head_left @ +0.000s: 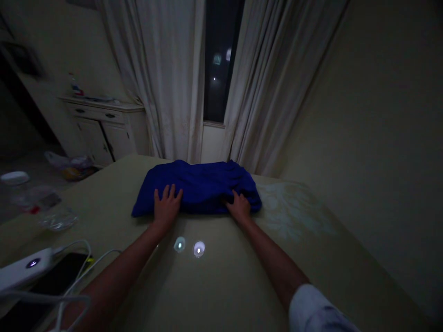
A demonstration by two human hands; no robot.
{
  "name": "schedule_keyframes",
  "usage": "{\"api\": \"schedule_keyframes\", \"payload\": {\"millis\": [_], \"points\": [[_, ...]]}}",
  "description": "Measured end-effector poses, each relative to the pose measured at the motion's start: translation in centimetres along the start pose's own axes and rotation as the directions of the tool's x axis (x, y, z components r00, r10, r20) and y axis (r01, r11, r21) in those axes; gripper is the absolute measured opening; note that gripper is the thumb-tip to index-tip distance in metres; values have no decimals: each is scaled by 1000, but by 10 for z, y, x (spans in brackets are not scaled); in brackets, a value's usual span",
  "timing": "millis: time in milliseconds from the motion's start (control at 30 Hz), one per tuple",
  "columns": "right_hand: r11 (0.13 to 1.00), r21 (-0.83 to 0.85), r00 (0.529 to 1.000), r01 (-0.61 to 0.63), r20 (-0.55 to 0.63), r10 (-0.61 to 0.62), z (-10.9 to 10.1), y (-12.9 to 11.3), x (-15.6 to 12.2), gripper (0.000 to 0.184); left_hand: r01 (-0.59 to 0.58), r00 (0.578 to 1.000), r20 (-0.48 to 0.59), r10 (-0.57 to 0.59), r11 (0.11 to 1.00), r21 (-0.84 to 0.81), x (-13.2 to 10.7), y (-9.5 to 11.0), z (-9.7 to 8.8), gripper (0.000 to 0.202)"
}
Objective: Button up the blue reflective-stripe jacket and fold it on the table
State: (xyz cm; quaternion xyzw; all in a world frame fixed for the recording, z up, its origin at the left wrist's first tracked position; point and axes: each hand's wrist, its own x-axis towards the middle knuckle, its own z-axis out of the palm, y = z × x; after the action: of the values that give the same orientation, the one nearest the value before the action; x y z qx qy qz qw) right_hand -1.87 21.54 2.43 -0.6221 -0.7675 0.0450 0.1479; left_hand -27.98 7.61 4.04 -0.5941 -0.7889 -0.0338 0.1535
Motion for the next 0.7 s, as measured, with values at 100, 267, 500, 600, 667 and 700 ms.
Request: {"api": "schedule_keyframes", "payload": {"millis": [100, 267, 500, 600, 667, 700], "points": [[999, -17, 998, 47, 45, -46, 15, -68, 21, 86, 164, 983, -71, -169, 984, -76, -2, 2, 18, 66], [973, -17, 960, 231, 164, -225, 12, -100, 36, 95, 181, 970, -106, -220, 938, -294, -20, 29, 46, 78], [979, 201, 993, -28, -108, 50, -31, -46, 62, 72, 149, 977, -99, -188, 938, -312, -23, 29, 33, 50], [954, 248, 978, -169, -74, 192, -35, -41, 70, 61, 108, 985, -97, -146, 942, -319, -21, 26, 34, 45], [955, 268, 987, -124, -65, 147, -35, -46, 70, 36, 94, 985, -109, -138, 938, -333, -19, 24, 37, 49], [959, 276, 992, -68, -86, 95, -36, -50, 68, 27, 87, 987, -100, -128, 936, -341, -18, 23, 38, 52]]}}
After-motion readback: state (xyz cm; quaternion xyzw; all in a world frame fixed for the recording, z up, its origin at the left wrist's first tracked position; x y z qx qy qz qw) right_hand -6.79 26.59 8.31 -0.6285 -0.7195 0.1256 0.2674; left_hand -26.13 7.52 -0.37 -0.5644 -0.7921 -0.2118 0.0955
